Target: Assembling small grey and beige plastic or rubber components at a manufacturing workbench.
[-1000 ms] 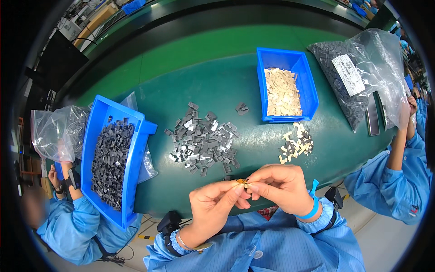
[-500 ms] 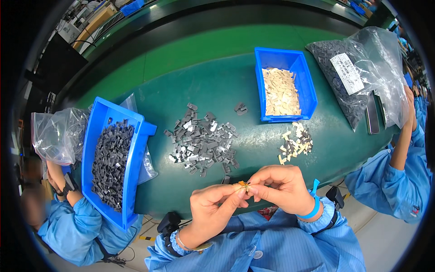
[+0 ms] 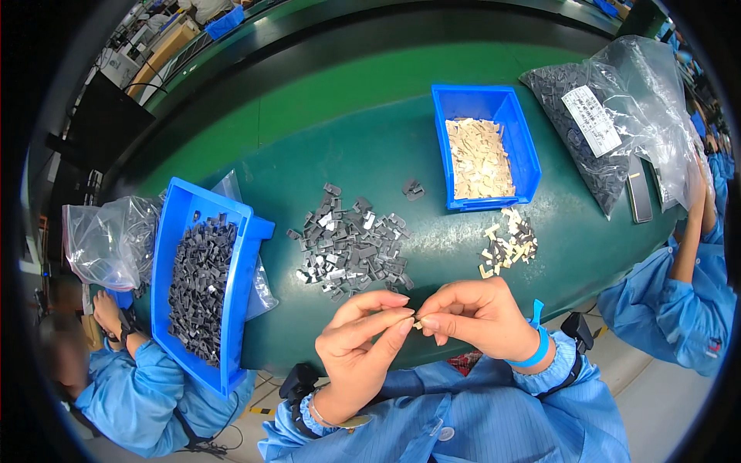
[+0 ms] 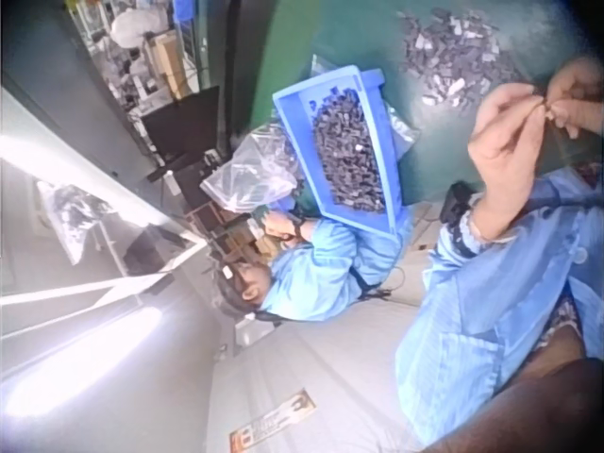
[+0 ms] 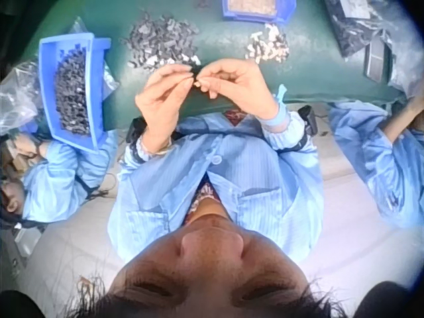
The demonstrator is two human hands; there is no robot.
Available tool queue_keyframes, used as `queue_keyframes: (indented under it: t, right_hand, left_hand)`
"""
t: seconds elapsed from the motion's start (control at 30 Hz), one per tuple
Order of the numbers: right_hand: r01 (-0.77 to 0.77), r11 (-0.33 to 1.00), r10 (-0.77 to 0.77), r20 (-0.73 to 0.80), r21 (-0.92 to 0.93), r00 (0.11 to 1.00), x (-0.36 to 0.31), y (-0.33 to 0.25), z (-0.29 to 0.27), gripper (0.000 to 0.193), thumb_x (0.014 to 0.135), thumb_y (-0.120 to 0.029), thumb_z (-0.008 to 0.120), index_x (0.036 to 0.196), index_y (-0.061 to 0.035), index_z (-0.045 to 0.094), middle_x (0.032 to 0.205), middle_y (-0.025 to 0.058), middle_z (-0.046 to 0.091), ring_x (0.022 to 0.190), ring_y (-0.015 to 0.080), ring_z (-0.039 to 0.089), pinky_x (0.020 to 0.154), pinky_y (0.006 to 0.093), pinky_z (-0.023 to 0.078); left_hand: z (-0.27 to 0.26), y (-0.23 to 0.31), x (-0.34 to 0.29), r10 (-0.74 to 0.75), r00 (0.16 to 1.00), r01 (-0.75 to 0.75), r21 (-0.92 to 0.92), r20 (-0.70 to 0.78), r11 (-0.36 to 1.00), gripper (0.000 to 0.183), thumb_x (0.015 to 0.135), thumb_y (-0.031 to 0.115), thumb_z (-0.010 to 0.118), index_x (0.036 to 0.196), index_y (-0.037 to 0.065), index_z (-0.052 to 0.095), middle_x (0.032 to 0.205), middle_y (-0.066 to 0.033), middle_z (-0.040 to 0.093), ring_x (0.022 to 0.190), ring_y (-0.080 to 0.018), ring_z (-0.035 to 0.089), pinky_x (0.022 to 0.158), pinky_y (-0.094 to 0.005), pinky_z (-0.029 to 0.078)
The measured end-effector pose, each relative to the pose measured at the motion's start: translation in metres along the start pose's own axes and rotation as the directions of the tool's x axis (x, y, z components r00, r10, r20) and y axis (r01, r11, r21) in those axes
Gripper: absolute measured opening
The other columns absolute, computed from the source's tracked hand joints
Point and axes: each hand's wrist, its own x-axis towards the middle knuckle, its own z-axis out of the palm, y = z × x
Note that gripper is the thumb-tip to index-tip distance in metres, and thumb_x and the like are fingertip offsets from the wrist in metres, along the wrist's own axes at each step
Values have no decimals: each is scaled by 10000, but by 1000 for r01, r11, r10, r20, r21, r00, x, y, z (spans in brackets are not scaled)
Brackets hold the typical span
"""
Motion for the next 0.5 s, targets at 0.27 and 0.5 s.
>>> queue_keyframes:
  t: [0.27, 0.5]
  right_hand:
    - [-12, 996, 12, 6, 92, 1000, 1, 1, 4, 158, 830, -69, 589, 937, 46, 601, 778, 73, 619, 643, 83, 572, 567, 201, 479]
    - [75, 996, -73, -43, 44, 996, -1, 2, 9, 131, 823, -39, 585, 923, 42, 605, 765, 81, 621, 629, 96, 584, 545, 203, 474]
  left_hand:
    - [4, -3, -2, 106, 989, -106, 0, -101, 994, 131, 690, -18, 680, 818, -29, 653, 951, -149, 556, 780, -162, 545, 674, -244, 444]
    - [5, -4, -2, -1, 998, -9, -142, -67, 990, 119, 708, 12, 672, 818, -32, 655, 984, -154, 547, 852, -188, 521, 741, -277, 424]
